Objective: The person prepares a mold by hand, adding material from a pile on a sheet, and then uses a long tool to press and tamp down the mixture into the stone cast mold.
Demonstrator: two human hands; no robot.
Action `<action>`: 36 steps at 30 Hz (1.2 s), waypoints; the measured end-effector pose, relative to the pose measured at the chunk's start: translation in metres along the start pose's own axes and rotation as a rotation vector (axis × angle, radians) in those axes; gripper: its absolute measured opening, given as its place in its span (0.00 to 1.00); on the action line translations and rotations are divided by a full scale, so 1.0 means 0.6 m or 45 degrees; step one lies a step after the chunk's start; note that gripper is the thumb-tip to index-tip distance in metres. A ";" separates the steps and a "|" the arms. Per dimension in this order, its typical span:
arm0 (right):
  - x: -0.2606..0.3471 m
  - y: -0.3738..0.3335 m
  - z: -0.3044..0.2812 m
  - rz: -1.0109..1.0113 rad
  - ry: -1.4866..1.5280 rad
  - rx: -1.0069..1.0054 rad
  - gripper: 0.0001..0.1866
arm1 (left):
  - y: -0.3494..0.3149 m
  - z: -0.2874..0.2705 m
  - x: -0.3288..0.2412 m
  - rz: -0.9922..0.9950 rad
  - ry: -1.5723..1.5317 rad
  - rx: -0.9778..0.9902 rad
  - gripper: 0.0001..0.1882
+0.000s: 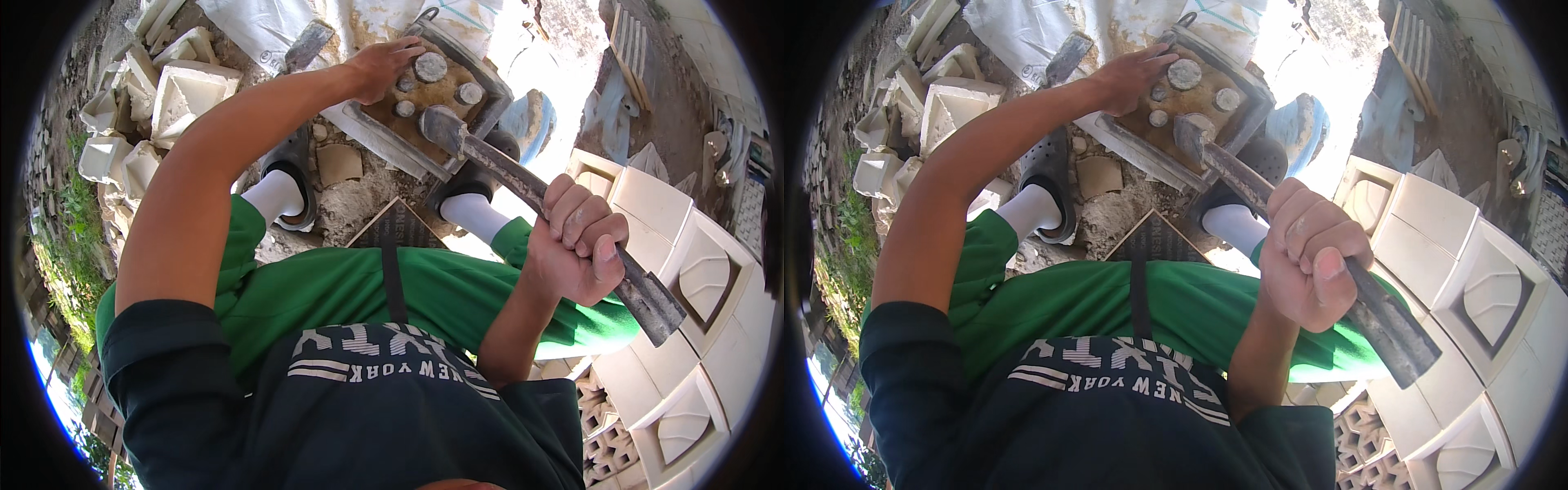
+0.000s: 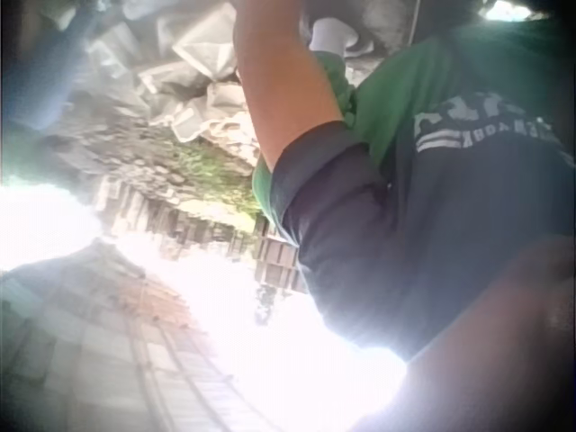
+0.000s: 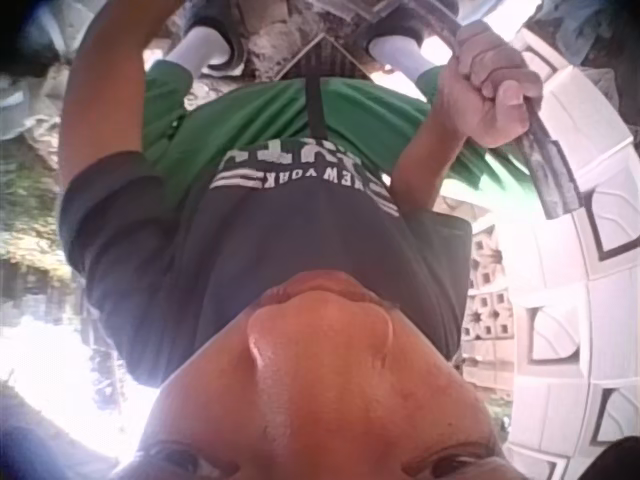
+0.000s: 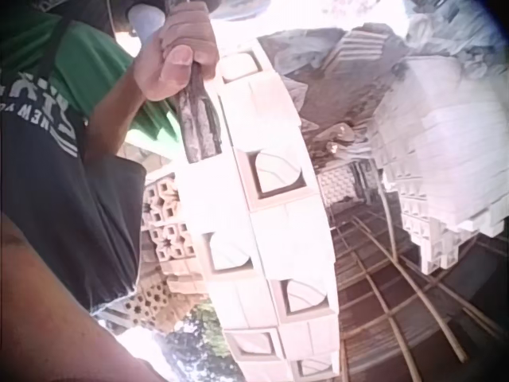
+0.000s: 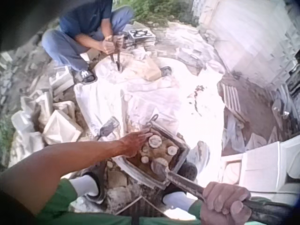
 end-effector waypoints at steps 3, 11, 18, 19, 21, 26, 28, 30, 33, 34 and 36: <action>-0.017 -0.011 -0.005 0.014 0.139 -0.013 0.14 | -0.014 0.005 -0.006 -0.071 0.036 -0.146 0.25; -0.064 -0.010 0.017 0.081 0.121 -0.089 0.15 | -0.049 0.033 -0.042 0.290 -0.170 0.094 0.17; -0.091 0.004 0.058 0.110 0.038 0.132 0.13 | -0.092 0.021 -0.016 0.352 -0.307 -0.459 0.16; -0.102 0.006 0.065 0.102 0.020 0.161 0.12 | -0.093 0.027 -0.018 0.378 -0.313 -0.334 0.18; -0.148 -0.005 0.072 0.130 -0.059 0.149 0.11 | -0.099 0.017 -0.029 0.408 -0.320 -0.222 0.20; -0.193 -0.008 0.092 0.233 -0.214 0.147 0.10 | -0.106 0.022 -0.043 0.462 -0.100 -0.050 0.24; -0.164 -0.003 0.098 0.076 -0.070 -0.005 0.11 | -0.109 0.028 -0.027 0.436 -0.157 -0.161 0.23; -0.176 -0.012 0.098 0.049 -0.081 -0.006 0.11 | -0.111 0.027 -0.020 0.424 -0.212 -0.284 0.22; -0.214 0.000 0.094 0.181 -0.159 0.026 0.11 | -0.105 0.034 -0.025 0.456 -0.187 -0.152 0.20; -0.211 0.009 0.097 0.185 -0.154 0.041 0.11 | -0.101 0.038 -0.030 0.456 -0.075 -0.049 0.20; -0.197 0.015 0.098 0.132 -0.050 -0.095 0.10 | -0.102 0.049 -0.035 0.454 0.025 0.061 0.20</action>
Point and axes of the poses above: each hand's wrist, its own y-axis towards the middle knuckle, its own z-axis out of the palm, x = y × z, the point moved 6 cm from there along y, towards the middle knuckle, and after that the axes turned 15 degrees about x, right-handed, at the moved point
